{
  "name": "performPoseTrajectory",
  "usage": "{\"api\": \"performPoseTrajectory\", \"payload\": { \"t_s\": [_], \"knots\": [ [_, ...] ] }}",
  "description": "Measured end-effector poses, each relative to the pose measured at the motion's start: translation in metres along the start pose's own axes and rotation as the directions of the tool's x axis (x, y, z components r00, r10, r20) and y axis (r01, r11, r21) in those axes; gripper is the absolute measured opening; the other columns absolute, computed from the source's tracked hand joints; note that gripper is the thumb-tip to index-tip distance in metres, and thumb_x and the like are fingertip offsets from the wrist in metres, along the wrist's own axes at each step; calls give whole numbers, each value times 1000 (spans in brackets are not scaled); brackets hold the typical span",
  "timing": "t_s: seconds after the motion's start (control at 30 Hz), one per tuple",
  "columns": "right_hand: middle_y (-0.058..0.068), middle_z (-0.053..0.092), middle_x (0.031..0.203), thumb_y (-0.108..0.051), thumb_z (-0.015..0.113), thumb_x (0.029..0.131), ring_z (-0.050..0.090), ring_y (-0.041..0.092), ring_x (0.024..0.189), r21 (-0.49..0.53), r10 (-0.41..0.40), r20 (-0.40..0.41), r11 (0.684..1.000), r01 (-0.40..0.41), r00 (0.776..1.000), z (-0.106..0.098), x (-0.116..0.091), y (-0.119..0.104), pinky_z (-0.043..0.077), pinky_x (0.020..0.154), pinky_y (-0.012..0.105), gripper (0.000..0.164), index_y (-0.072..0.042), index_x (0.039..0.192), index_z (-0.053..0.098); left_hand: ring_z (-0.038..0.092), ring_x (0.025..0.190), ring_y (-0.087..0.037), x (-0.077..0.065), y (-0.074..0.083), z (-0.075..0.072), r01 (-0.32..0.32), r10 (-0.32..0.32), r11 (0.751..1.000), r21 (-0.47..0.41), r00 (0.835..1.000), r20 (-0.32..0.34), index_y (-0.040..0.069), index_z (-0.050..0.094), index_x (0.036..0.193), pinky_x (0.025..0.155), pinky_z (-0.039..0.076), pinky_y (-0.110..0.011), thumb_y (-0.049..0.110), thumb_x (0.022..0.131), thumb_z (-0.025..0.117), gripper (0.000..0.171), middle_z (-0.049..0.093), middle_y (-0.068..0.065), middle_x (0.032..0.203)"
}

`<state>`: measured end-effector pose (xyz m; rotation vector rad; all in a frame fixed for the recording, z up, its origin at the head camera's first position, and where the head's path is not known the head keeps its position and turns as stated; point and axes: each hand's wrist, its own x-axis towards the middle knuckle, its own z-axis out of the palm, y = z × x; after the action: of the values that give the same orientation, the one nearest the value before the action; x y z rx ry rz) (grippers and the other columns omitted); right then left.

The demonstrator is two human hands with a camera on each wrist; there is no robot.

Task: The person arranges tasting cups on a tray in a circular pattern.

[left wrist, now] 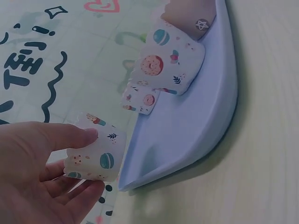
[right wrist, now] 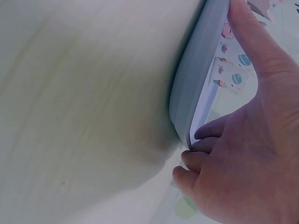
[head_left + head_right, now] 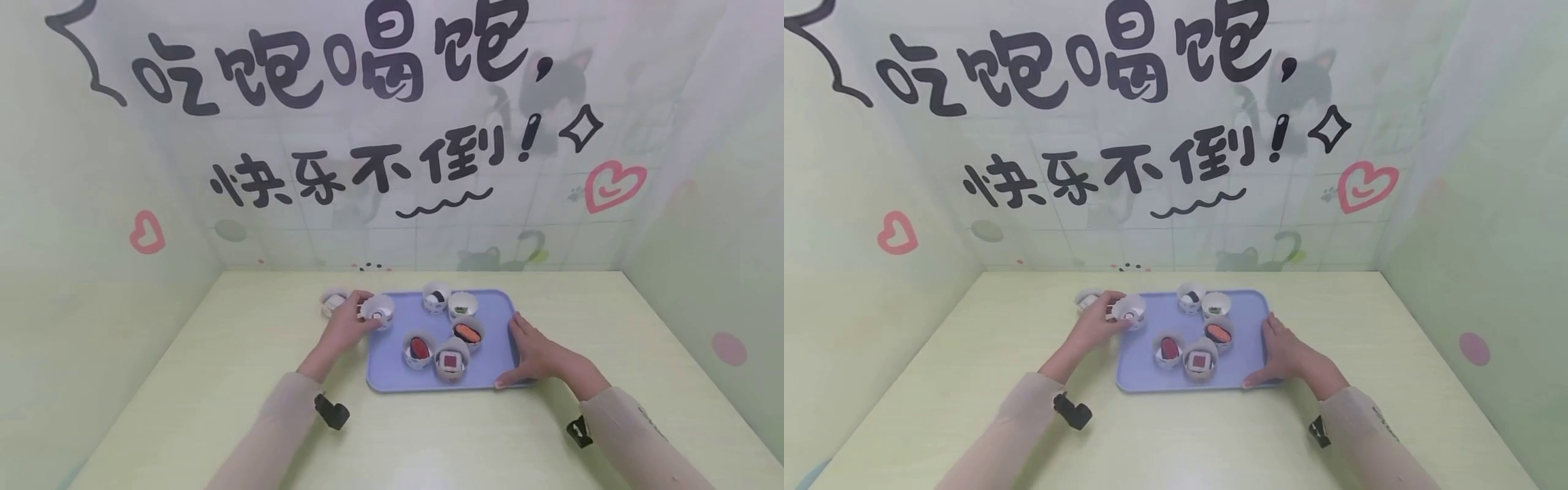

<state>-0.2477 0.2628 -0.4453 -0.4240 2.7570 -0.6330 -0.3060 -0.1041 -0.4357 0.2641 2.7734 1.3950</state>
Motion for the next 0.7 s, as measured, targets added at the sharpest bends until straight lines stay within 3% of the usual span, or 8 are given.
{"api": "performPoseTrajectory", "payload": {
  "t_s": [0.2, 0.37, 0.7],
  "knots": [
    [44, 2, 157, -49, 89, 67, 9, 60, 145, -2, -5, -6, 1000, 5, 1000, 0, 0, 0, 19, 118, 69, 135, 22, 148, 9, 62, 115, -37, 2, 0, 17, -60, 60, 998, 1, 997, 48, -1, 51, 134, 96, 56, -45, 8, 86, 75, 54, 59, -23, 134],
    [44, 2, 157, -49, 89, 67, 9, 60, 145, -5, -8, -4, 1000, 8, 1000, 1, 1, 0, 20, 118, 68, 134, 22, 148, 9, 65, 110, -32, 3, 0, 27, -71, 69, 997, 16, 993, 93, 2, 53, 131, 94, 56, -43, 10, 84, 78, 53, 64, -19, 127],
    [44, 2, 157, -50, 89, 67, 9, 60, 145, -9, -6, -7, 1000, 5, 1000, 0, 1, 1, 20, 118, 68, 135, 22, 148, 9, 65, 108, -29, 3, 2, 34, -90, 78, 994, 68, 984, 160, 2, 53, 132, 96, 56, -43, 12, 85, 77, 54, 64, -18, 126]
  ]
}}
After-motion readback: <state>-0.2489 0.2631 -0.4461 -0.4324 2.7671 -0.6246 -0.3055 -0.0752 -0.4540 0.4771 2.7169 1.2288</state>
